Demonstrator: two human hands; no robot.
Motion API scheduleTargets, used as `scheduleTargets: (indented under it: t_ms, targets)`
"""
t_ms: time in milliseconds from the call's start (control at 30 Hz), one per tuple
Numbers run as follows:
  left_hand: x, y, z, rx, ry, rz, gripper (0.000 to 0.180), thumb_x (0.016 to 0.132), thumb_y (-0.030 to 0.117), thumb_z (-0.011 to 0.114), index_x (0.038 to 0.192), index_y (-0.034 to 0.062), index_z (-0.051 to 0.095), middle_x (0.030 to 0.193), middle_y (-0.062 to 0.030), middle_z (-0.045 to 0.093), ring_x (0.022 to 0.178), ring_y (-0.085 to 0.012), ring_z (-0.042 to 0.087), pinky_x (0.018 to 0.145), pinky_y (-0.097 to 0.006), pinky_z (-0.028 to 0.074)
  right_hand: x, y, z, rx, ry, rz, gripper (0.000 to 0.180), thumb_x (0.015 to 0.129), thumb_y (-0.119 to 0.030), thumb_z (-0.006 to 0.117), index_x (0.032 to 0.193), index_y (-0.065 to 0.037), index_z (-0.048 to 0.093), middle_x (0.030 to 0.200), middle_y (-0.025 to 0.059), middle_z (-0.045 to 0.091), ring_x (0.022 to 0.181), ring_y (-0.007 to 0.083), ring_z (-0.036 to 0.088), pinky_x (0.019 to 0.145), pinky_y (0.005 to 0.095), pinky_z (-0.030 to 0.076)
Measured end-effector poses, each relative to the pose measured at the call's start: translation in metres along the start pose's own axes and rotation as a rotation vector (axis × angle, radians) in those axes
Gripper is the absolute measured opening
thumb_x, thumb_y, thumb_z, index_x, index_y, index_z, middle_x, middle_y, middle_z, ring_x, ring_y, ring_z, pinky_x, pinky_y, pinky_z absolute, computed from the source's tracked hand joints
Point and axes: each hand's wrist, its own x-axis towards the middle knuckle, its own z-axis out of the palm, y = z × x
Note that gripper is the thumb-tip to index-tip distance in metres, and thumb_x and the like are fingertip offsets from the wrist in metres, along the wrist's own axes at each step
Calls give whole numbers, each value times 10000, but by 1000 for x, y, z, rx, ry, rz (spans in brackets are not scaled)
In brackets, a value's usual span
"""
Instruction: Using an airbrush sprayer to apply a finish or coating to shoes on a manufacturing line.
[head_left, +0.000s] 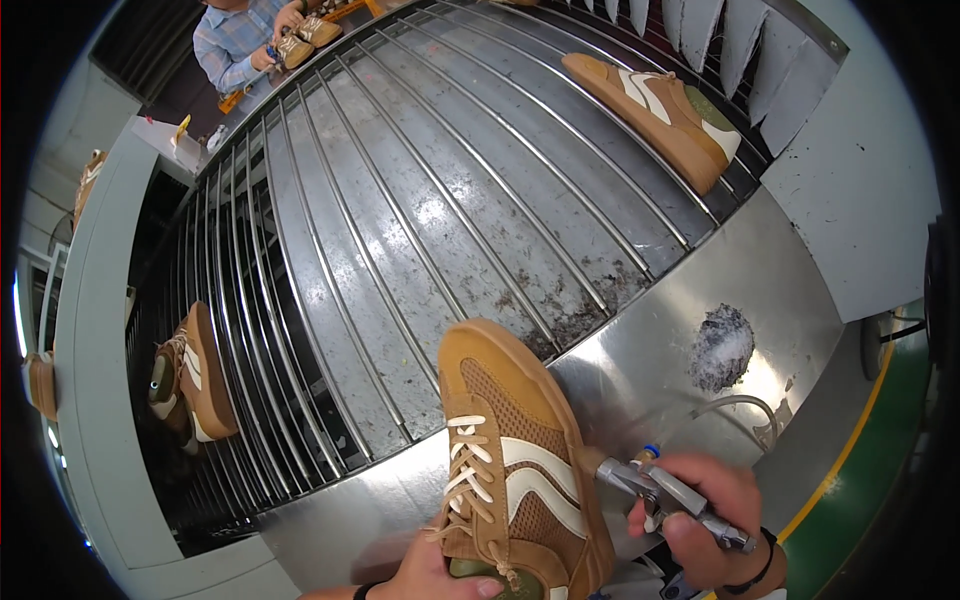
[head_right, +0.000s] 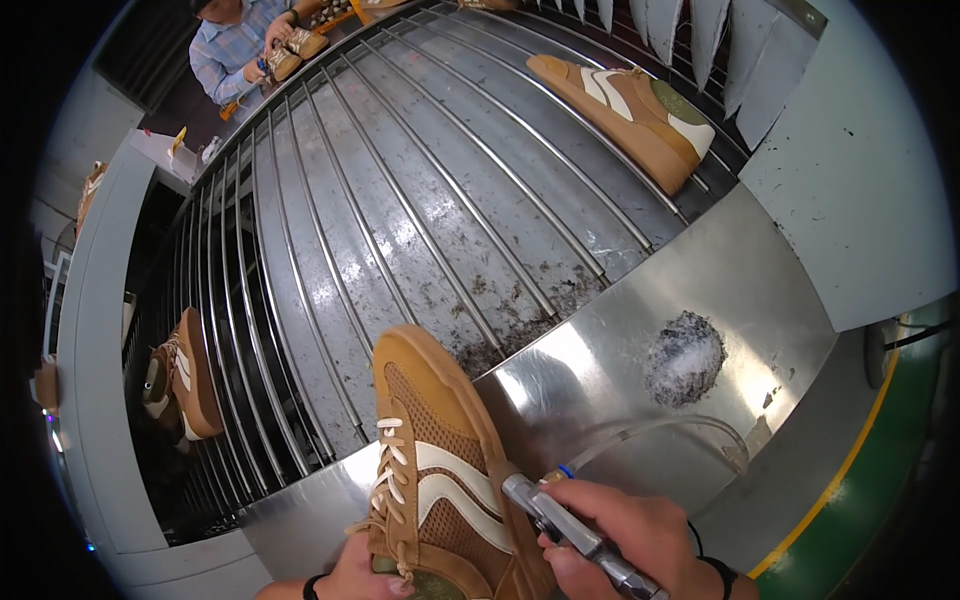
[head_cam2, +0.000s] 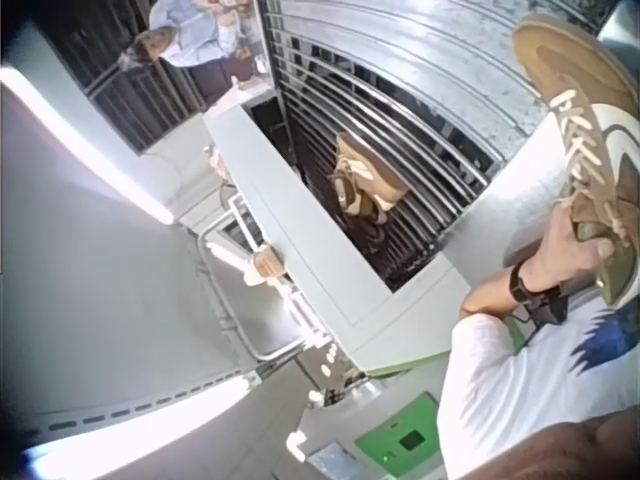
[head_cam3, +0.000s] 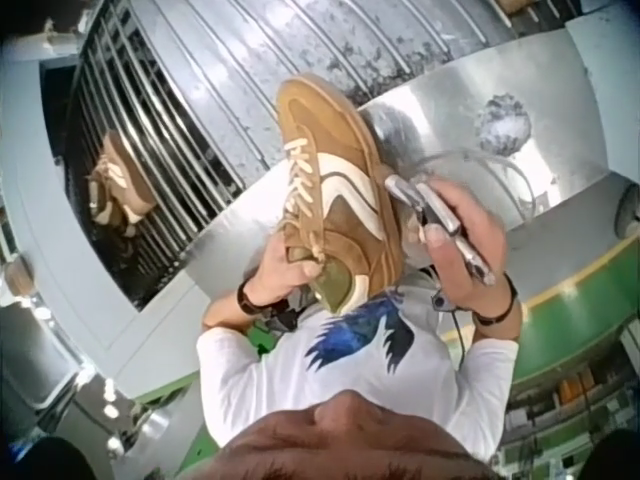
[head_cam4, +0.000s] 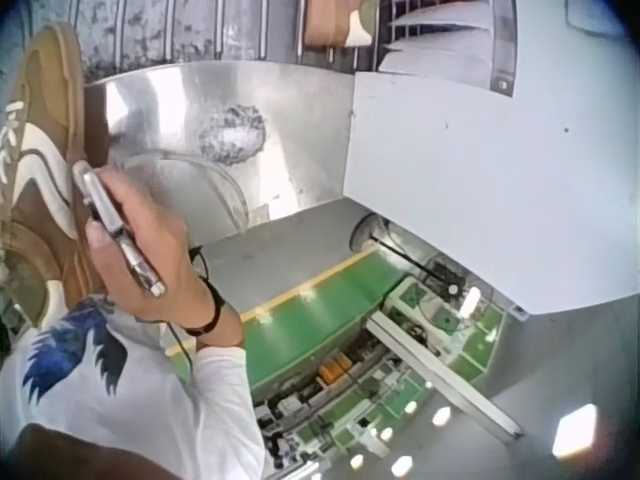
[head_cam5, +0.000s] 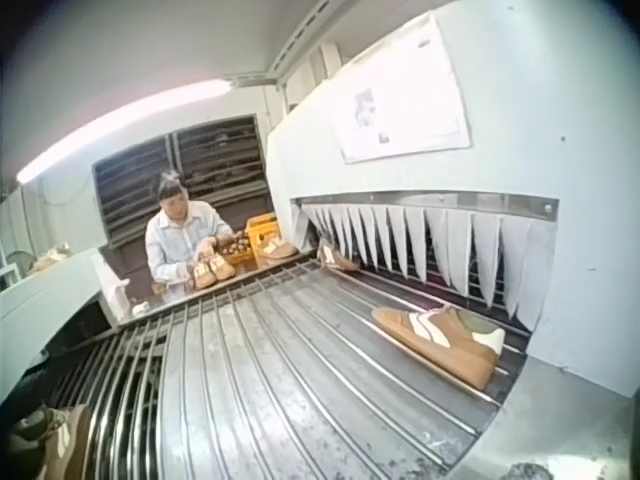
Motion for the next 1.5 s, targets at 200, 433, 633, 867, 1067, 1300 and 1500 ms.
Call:
scheduleTargets:
  t_ms: [200, 433, 633, 867, 1067, 1300, 1500]
  targets:
    - [3, -3, 0, -59, -41, 1, 480, 735, 381, 775, 960, -15, 622, 919, -50, 628, 830, -153, 569, 740, -288, 458, -17, -11, -6, -64, -4, -137, 385, 890, -174, 545, 1183, 75, 519, 809, 129, 645, 679, 179, 613, 634, 293, 495]
    - [-1, -10, 0, -91, 25, -22, 522, 702, 352, 819, 994, -18, 593, 891, -31, 615, 798, -129, 560, 698, -270, 461, -38, -3, -7, -66, -78, -110, 395, 889, -200, 546, 1158, 89, 527, 801, 145, 638, 671, 220, 628, 626, 319, 502]
    - [-2, -14, -4, -120, -19, -74, 583, 686, 340, 827, 1065, -27, 580, 938, -61, 628, 838, -143, 583, 721, -278, 479, -55, -1, -8, -160, -82, -207, 395, 855, -193, 549, 1105, 114, 554, 773, 162, 625, 629, 292, 622, 579, 355, 494]
    - [0, -8, 5, -116, 8, -14, 641, 714, 323, 800, 1158, -58, 540, 1036, -101, 630, 903, -177, 607, 776, -299, 498, -71, -5, -9, -213, -105, -187, 400, 837, -178, 565, 1106, 116, 555, 799, 192, 627, 663, 339, 622, 601, 373, 495]
    - [-5, 7, -6, 121, 84, -134, 634, 691, 141, 747, 1239, -39, 482, 1099, -71, 617, 1001, -142, 576, 892, -291, 460, -76, -1, -17, -82, 81, -158, 435, 874, -260, 568, 1142, 79, 527, 827, 144, 647, 664, 225, 636, 626, 316, 511]
    - [-3, 76, -10, 1127, 27, 252, 662, 639, 149, 736, 1210, -91, 503, 976, -196, 671, 840, -255, 684, 758, -327, 548, -26, 56, -62, 51, 607, -47, 422, 924, -225, 505, 1238, 54, 463, 886, 121, 634, 716, 152, 621, 657, 252, 483]
    - [-6, 56, -3, 2006, -385, 968, 605, 694, 326, 792, 1109, -59, 578, 1096, -231, 633, 1015, -350, 644, 851, -359, 532, -33, 43, -81, 39, 633, 49, 426, 898, -278, 524, 1177, 44, 513, 785, 105, 634, 611, 150, 622, 552, 225, 445]
